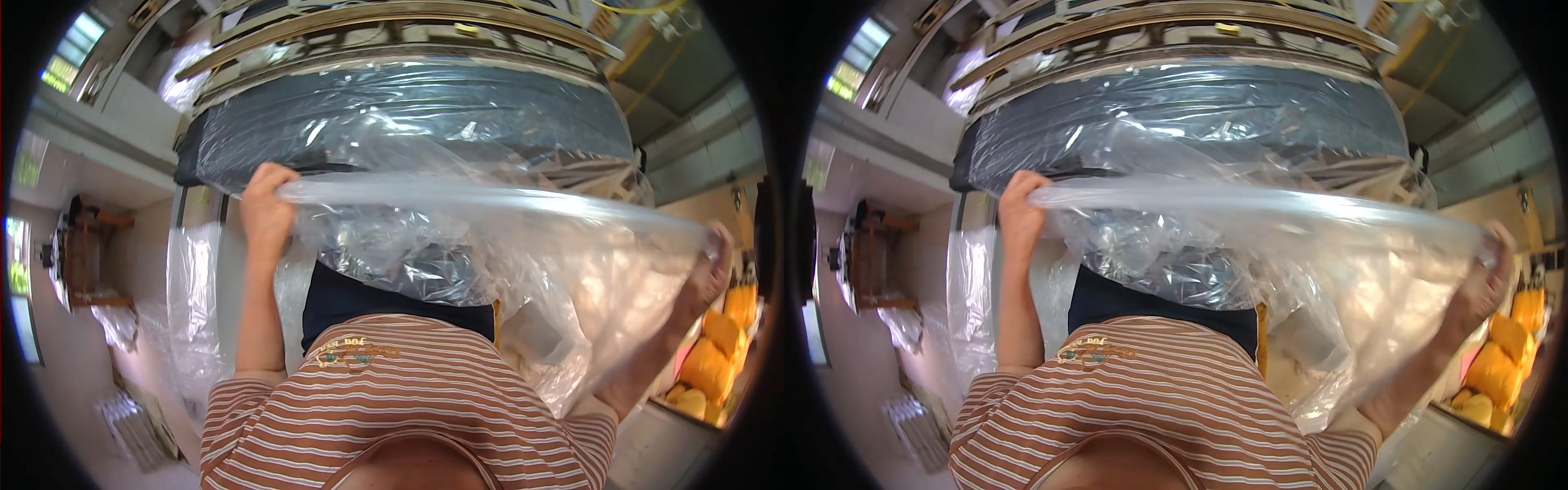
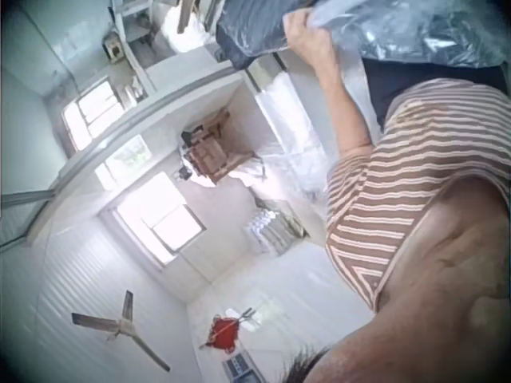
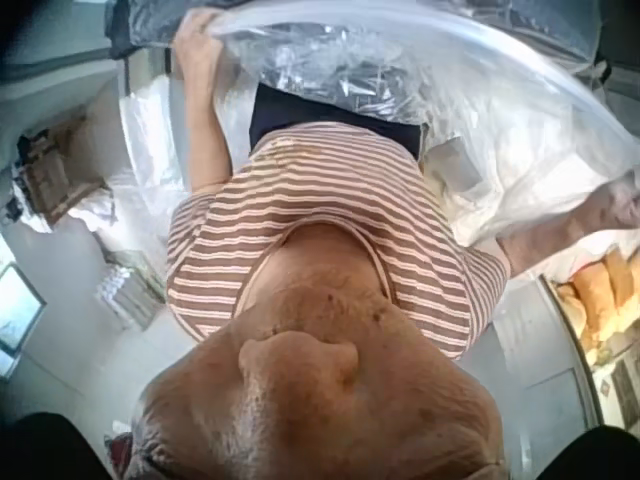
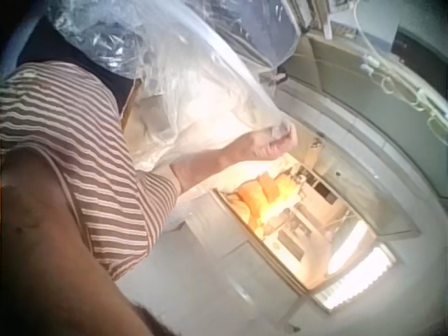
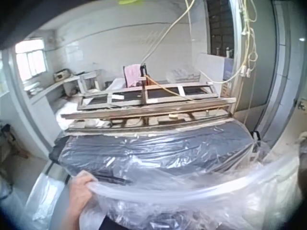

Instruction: The person wraps a large, curved, dark-colored object, likely a piece of furniture, with a clear plastic sheet. They repeatedly pull, smooth, and tuck the plastic around the object's surface to ensure it is fully covered.

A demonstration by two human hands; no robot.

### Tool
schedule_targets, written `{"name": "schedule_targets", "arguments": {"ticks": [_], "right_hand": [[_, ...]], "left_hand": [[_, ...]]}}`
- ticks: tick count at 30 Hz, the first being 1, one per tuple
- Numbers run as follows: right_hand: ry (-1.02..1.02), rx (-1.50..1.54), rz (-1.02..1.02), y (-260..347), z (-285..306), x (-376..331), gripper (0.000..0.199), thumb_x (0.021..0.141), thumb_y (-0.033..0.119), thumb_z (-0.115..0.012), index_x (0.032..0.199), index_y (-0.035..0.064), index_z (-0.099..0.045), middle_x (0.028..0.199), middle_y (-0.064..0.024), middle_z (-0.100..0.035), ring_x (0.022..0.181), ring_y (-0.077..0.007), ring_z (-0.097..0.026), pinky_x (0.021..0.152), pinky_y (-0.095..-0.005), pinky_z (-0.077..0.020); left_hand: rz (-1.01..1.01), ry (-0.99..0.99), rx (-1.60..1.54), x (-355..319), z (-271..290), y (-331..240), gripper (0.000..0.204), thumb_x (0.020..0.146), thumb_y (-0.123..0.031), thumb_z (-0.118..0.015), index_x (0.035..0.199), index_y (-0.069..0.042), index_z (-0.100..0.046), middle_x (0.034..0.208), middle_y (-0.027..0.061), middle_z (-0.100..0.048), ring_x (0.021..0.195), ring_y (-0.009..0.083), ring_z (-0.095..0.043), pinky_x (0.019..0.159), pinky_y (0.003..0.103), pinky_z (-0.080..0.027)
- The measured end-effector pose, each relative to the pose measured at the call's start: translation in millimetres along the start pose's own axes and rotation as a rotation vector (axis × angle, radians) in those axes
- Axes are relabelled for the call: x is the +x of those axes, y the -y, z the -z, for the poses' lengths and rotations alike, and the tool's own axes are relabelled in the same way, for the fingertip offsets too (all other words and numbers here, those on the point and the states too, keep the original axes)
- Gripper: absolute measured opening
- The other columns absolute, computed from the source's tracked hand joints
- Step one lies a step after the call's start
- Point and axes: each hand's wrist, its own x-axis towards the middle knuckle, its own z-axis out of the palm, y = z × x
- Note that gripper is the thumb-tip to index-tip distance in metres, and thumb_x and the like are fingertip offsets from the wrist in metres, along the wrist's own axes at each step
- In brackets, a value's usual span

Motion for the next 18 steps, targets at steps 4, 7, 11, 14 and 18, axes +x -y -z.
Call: {"name": "schedule_targets", "arguments": {"ticks": [4,7,11,14,18], "right_hand": [[0.049,0.105,-0.171,-23,21,35,0.022,0.097,0.009,-0.042,0.113,0.0008,-0.055,0.108,-0.0032,-0.056,0.102,-0.0117,-0.051,0.090,-0.0239,-0.0394],[0.232,0.153,-0.132,-28,-6,66,0.028,0.097,0.017,-0.046,0.119,0.0020,-0.054,0.109,-0.0028,-0.056,0.100,-0.0097,-0.051,0.087,-0.0225,-0.0394],[0.475,0.314,-0.297,13,-163,77,0.026,0.094,0.021,-0.053,0.114,0.0048,-0.056,0.094,0.0006,-0.057,0.078,-0.0064,-0.051,0.069,-0.0183,-0.0396],[0.913,0.145,-0.247,-47,-257,69,0.017,0.091,0.019,-0.057,0.086,0.0041,-0.061,0.066,0.0051,-0.048,0.059,-0.0041,-0.041,0.051,-0.0202,-0.0318],[0.916,0.124,-0.223,-61,-298,44,0.024,0.090,0.018,-0.057,0.070,0.0042,-0.053,0.062,0.0079,-0.041,0.060,-0.0029,-0.035,0.052,-0.0222,-0.0280]], "left_hand": [[0.184,0.031,-0.631,1,91,32,0.008,0.075,-0.008,-0.065,0.073,-0.004,-0.058,0.081,0.0019,-0.055,0.078,0.0121,-0.052,0.072,0.024,-0.040],[-0.036,0.082,-1.245,33,133,21,0.028,0.080,-0.021,-0.070,0.073,-0.012,-0.045,0.086,0.0015,-0.042,0.073,0.0115,-0.046,0.067,0.021,-0.040],[0.027,-0.036,-1.422,85,174,68,0.008,0.082,-0.008,-0.060,0.084,-0.007,-0.052,0.097,0.0062,-0.051,0.083,0.0185,-0.053,0.079,0.031,-0.047],[0.421,-0.146,-0.323,104,134,198,0.013,0.081,-0.013,-0.054,0.087,-0.003,-0.060,0.091,0.0075,-0.061,0.081,0.0221,-0.056,0.073,0.033,-0.044],[0.616,0.202,-0.094,33,96,281,0.009,0.078,-0.012,-0.054,0.073,-0.007,-0.058,0.064,-0.0027,-0.049,0.061,0.0099,-0.045,0.057,0.026,-0.038]]}}
